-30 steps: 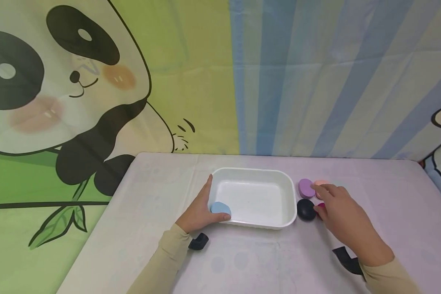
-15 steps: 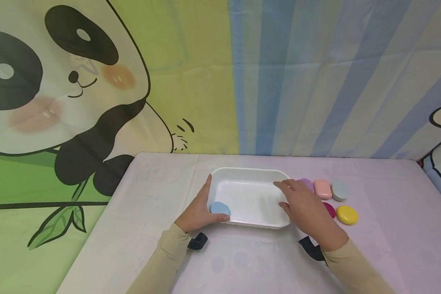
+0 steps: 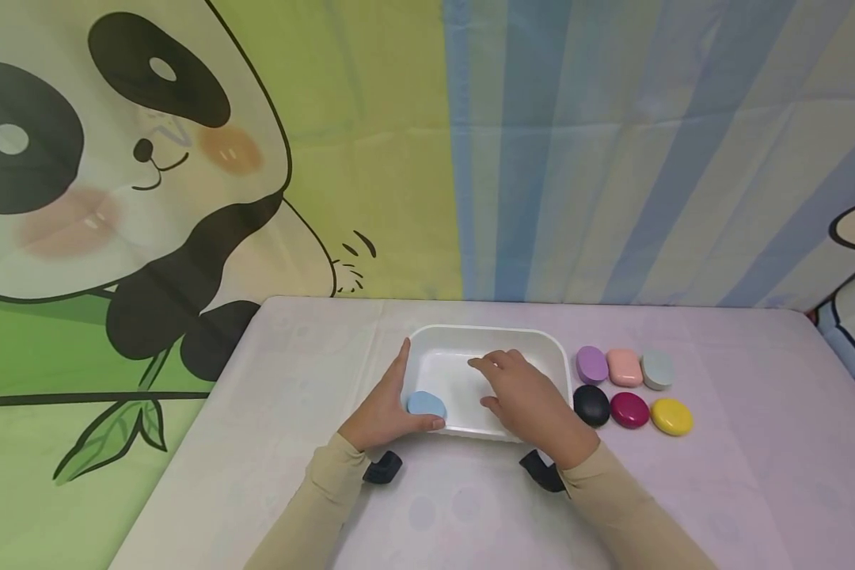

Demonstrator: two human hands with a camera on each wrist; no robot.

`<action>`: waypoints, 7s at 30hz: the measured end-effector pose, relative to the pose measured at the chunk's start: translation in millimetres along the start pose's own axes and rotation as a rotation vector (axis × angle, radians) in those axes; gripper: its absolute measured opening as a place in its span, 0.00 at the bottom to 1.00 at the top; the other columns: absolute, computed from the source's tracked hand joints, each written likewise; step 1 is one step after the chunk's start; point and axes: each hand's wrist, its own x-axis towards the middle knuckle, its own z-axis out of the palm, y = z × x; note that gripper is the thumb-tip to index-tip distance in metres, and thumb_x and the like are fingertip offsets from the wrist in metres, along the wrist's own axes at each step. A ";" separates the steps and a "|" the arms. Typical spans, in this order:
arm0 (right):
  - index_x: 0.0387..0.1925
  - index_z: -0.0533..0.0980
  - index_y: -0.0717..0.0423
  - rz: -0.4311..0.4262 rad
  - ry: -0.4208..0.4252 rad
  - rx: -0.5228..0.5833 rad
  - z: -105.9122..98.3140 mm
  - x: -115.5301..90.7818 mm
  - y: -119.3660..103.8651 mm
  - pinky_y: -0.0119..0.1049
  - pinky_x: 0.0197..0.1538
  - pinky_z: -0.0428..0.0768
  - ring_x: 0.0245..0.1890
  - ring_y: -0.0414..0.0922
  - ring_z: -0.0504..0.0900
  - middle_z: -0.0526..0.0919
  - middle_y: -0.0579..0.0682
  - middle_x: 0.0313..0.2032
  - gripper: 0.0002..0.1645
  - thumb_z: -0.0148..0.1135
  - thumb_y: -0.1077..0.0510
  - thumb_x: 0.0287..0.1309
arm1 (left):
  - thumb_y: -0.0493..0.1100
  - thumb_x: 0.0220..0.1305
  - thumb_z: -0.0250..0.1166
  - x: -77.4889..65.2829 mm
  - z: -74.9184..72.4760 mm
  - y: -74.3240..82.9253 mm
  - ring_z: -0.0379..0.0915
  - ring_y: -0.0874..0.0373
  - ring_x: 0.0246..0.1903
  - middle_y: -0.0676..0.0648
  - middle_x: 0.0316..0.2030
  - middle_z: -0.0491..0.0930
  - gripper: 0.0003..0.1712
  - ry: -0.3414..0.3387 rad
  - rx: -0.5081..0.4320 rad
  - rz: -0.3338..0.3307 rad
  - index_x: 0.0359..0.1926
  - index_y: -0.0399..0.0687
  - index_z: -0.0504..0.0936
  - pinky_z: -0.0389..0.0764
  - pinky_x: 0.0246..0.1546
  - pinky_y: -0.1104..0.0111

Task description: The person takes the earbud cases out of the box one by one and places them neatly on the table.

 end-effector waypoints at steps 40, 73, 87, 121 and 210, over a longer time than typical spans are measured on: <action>0.56 0.82 0.55 -0.159 -0.228 0.121 38.4 48.4 -28.6 0.42 0.52 0.78 0.49 0.50 0.76 0.83 0.52 0.50 0.29 0.78 0.61 0.49 | 0.60 0.46 0.81 -1.7 -0.8 0.1 0.33 0.55 0.77 0.55 0.79 0.32 0.80 -0.027 -0.006 0.016 0.79 0.63 0.26 0.52 0.72 0.51; 0.58 0.80 0.58 -0.053 -0.313 0.198 37.7 52.3 -25.0 0.45 0.53 0.77 0.48 0.50 0.77 0.83 0.53 0.48 0.31 0.78 0.60 0.51 | 0.61 0.44 0.81 -1.3 -0.4 -1.3 0.37 0.56 0.77 0.54 0.79 0.35 0.81 -0.006 -0.040 0.034 0.80 0.60 0.27 0.54 0.72 0.54; 0.57 0.77 0.62 0.067 -0.206 0.143 31.7 43.3 -20.2 0.47 0.53 0.77 0.50 0.51 0.77 0.81 0.54 0.49 0.34 0.80 0.59 0.47 | 0.65 0.43 0.81 -0.1 -0.8 -0.9 0.39 0.55 0.76 0.53 0.79 0.36 0.81 0.000 -0.015 0.024 0.80 0.59 0.28 0.55 0.71 0.53; 0.60 0.74 0.66 0.172 -0.019 0.181 -12.8 -3.8 6.4 0.53 0.53 0.80 0.50 0.56 0.79 0.80 0.59 0.53 0.39 0.81 0.60 0.47 | 0.65 0.41 0.82 0.2 0.5 -2.3 0.49 0.52 0.74 0.51 0.79 0.40 0.83 0.002 -0.022 -0.004 0.80 0.62 0.27 0.57 0.70 0.52; 0.59 0.75 0.62 0.489 -0.152 0.057 -8.4 -128.1 57.8 0.63 0.48 0.79 0.47 0.58 0.76 0.79 0.65 0.52 0.49 0.85 0.45 0.36 | 0.64 0.41 0.82 -1.8 -0.9 0.3 0.42 0.55 0.76 0.53 0.79 0.38 0.82 -0.002 -0.036 -0.008 0.80 0.64 0.27 0.54 0.72 0.52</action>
